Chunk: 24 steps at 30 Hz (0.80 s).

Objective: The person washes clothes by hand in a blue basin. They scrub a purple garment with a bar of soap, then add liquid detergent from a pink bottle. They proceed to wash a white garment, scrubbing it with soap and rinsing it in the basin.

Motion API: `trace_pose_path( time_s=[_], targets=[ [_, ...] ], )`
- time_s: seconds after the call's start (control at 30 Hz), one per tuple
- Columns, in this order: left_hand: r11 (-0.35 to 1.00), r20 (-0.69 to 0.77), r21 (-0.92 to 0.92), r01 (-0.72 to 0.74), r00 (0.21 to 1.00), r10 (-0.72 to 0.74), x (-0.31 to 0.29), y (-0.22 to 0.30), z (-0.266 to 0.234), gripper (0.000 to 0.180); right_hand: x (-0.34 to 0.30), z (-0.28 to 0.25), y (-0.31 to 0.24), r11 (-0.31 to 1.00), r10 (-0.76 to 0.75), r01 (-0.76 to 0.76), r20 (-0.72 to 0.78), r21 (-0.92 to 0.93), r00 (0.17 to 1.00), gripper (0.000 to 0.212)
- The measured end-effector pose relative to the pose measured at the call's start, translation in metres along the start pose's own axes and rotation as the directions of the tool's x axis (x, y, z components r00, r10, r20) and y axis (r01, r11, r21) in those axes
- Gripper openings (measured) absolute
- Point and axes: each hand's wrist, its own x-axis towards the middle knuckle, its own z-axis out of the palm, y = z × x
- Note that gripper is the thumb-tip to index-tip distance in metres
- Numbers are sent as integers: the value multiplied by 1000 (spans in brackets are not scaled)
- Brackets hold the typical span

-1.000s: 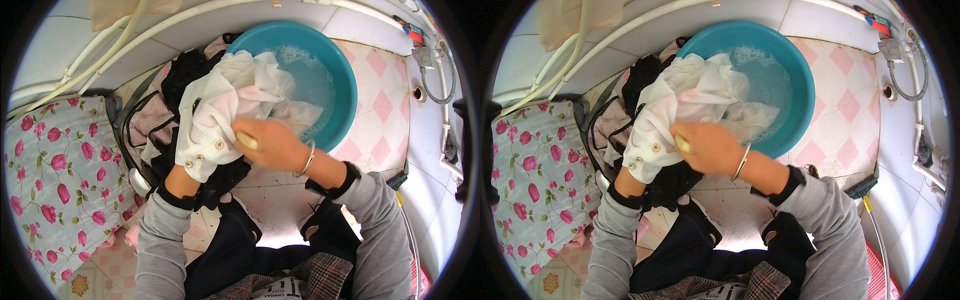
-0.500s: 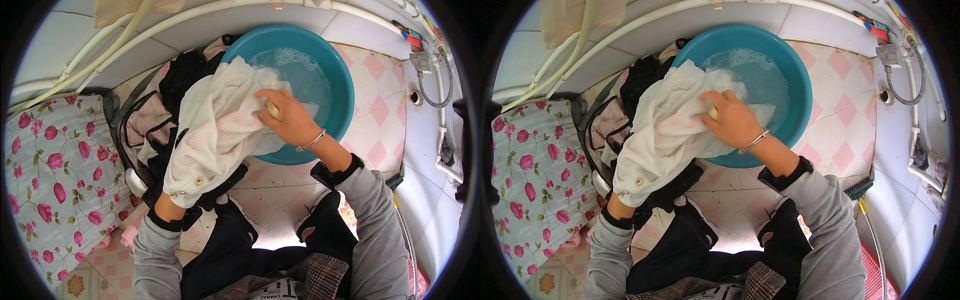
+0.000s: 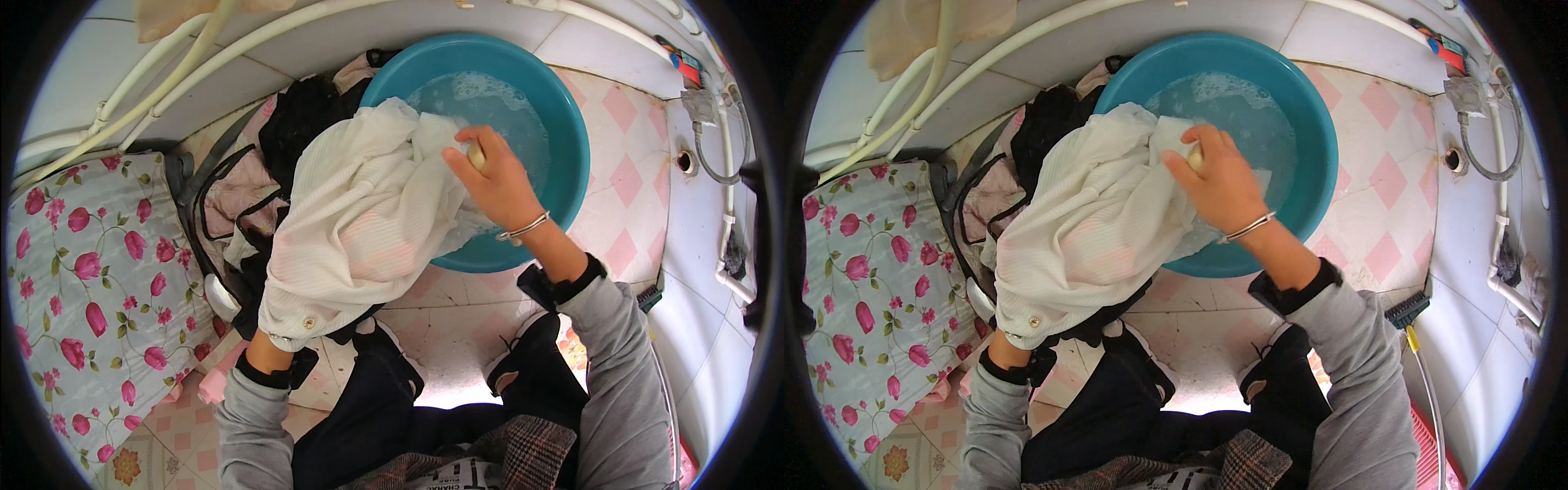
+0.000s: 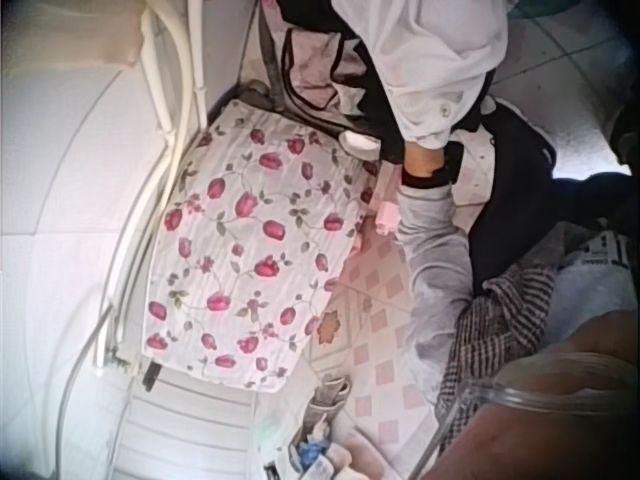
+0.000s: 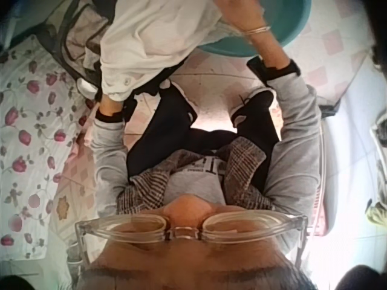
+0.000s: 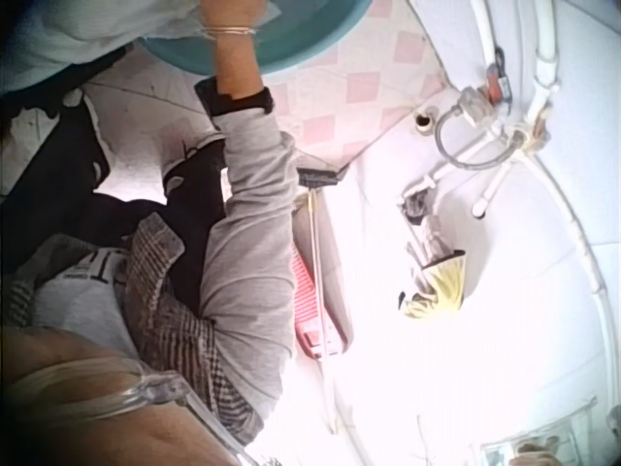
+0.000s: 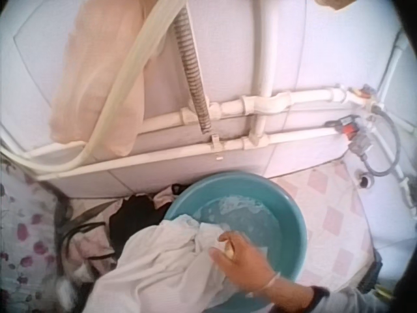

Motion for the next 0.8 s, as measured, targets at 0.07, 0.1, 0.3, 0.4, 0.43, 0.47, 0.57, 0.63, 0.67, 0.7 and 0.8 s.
trace_pose_path(
  time_s=[0.07,0.1,0.3,0.4,0.43,0.47,0.57,0.63,0.67,0.7,0.8],
  targets=[
    [734,133,649,-203,979,153,8,3,9,76,-5,20,-24,982,-186,190,-157,7,970,37],
    [824,60,557,-105,994,87,6,-3,12,73,-13,38,-42,939,-337,343,-229,-14,913,41],
    [874,-57,485,9,998,22,17,-29,27,57,-39,103,-60,823,-566,561,49,86,823,47],
    [844,-50,536,-18,997,53,21,-31,32,54,-5,100,-54,998,-51,58,-148,38,988,46],
    [845,-65,535,-19,996,64,22,-30,29,54,-14,108,-67,971,-215,224,-111,79,970,45],
    [848,-79,529,-21,994,74,22,-26,27,54,-35,115,-85,918,-369,376,-79,122,926,43],
    [858,-66,512,-39,994,85,28,-24,28,54,-55,103,-102,822,-563,562,-20,91,826,40],
    [850,-59,525,-45,994,89,29,-28,29,54,-16,97,-81,856,-510,515,99,-40,855,41],
    [855,-61,516,-53,993,98,31,-26,31,54,-13,97,-88,905,-423,422,-16,-56,906,41],
    [863,-60,502,-60,993,104,32,-25,31,54,-11,98,-94,947,-322,319,-132,-44,937,41],
    [884,-71,463,-68,991,113,37,-20,28,54,-22,110,-89,881,-473,472,-71,-19,878,40]
  ],
)
